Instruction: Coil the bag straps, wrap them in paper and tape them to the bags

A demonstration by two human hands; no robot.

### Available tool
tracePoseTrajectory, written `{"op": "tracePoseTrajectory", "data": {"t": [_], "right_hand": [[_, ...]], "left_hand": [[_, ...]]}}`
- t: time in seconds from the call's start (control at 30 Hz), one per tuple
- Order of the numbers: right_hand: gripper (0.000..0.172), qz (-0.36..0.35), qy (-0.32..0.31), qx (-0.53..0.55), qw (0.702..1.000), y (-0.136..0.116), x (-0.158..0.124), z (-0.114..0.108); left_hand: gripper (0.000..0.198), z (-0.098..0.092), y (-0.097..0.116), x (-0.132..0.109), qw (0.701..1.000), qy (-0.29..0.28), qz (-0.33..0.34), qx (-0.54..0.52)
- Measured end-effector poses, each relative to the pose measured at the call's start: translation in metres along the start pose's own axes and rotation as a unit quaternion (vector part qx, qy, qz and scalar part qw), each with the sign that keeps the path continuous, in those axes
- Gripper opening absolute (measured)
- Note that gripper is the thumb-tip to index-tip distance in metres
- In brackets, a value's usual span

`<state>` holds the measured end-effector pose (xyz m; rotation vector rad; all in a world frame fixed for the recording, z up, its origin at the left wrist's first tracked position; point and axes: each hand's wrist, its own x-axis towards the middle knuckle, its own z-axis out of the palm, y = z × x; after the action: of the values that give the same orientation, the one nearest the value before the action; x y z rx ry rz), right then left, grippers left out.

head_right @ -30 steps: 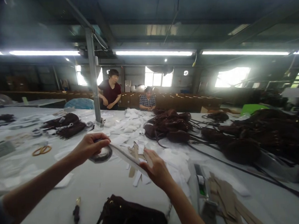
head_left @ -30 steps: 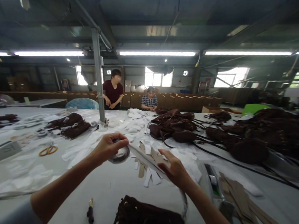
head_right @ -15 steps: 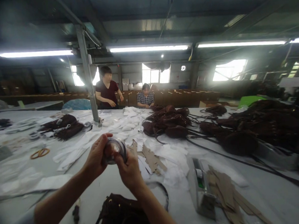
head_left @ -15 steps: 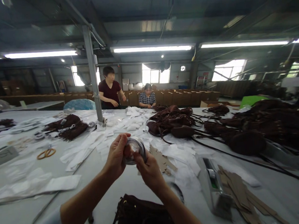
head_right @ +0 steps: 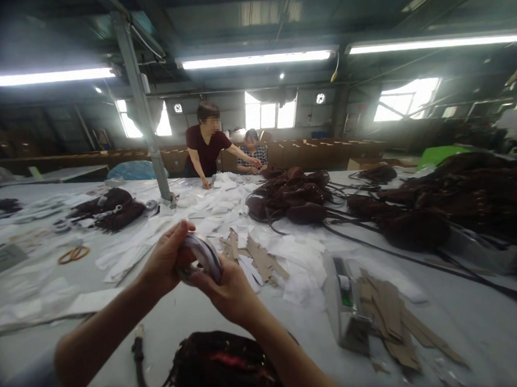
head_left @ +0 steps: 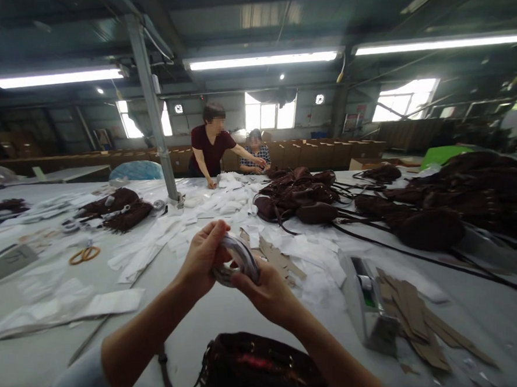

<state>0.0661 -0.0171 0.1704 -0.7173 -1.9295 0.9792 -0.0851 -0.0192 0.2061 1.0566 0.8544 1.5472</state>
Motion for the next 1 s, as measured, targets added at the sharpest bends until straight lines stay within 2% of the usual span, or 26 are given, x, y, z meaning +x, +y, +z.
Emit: {"op": "tracePoseTrajectory", "data": {"t": [0.07, 0.13, 0.2, 0.27, 0.3, 0.33, 0.37, 0.47, 0.53, 0.57, 0.63, 0.73, 0.8, 0.83, 0.9, 1.0], "right_hand": [[0.032, 0.005, 0.037, -0.016, 0.999, 0.009, -0.007, 0.003], [0.032, 0.030, 0.033, -0.104, 0.994, 0.017, -0.014, 0.003], [0.027, 0.048, 0.004, -0.202, 0.978, 0.020, -0.018, 0.001], [0.021, 0.042, -0.020, -0.239, 0.970, 0.017, -0.017, -0.001], [0.018, 0.032, -0.023, -0.227, 0.973, 0.013, -0.015, -0.002], [0.016, 0.023, -0.024, -0.197, 0.980, 0.010, -0.012, -0.003], [0.017, 0.018, -0.027, -0.156, 0.987, 0.006, -0.010, -0.005], [0.025, 0.020, -0.045, -0.014, 0.999, 0.002, -0.008, -0.007], [0.030, 0.025, -0.054, 0.031, 0.998, 0.006, -0.012, -0.005], [0.031, 0.030, -0.051, 0.023, 0.998, 0.009, -0.016, -0.003], [0.029, 0.046, -0.043, -0.055, 0.997, 0.016, -0.024, 0.002], [0.028, 0.058, -0.043, -0.208, 0.976, 0.021, -0.028, 0.009], [0.027, 0.047, -0.043, -0.234, 0.970, 0.019, -0.026, 0.011], [0.026, 0.040, -0.044, -0.217, 0.974, 0.018, -0.023, 0.011], [0.022, 0.027, -0.053, -0.144, 0.988, 0.017, -0.019, 0.011], [0.022, 0.017, -0.071, -0.056, 0.996, 0.022, -0.020, 0.008]], "left_hand": [[0.042, -0.006, -0.008, -0.001, 0.999, -0.032, -0.018, 0.009], [0.046, -0.014, -0.006, -0.001, 0.984, -0.134, -0.051, 0.106], [0.047, -0.021, 0.002, 0.000, 0.940, -0.242, -0.067, 0.232], [0.044, -0.021, 0.011, 0.000, 0.897, -0.296, -0.050, 0.323], [0.042, -0.019, 0.014, -0.001, 0.891, -0.297, -0.038, 0.341], [0.040, -0.017, 0.014, -0.003, 0.898, -0.283, -0.030, 0.336], [0.039, -0.014, 0.011, -0.005, 0.917, -0.255, -0.030, 0.306], [0.042, -0.011, -0.008, -0.014, 0.985, -0.116, -0.053, 0.120], [0.045, -0.014, -0.021, -0.020, 0.997, -0.039, -0.061, 0.022], [0.046, -0.018, -0.025, -0.022, 0.997, -0.034, -0.065, 0.015], [0.047, -0.026, -0.025, -0.023, 0.988, -0.096, -0.080, 0.086], [0.044, -0.033, -0.009, -0.021, 0.927, -0.250, -0.091, 0.263], [0.042, -0.031, 0.002, -0.019, 0.898, -0.288, -0.079, 0.324], [0.041, -0.029, 0.005, -0.019, 0.898, -0.282, -0.072, 0.330], [0.038, -0.024, 0.002, -0.020, 0.921, -0.238, -0.076, 0.300], [0.037, -0.024, -0.018, -0.025, 0.959, -0.164, -0.131, 0.191]]}}
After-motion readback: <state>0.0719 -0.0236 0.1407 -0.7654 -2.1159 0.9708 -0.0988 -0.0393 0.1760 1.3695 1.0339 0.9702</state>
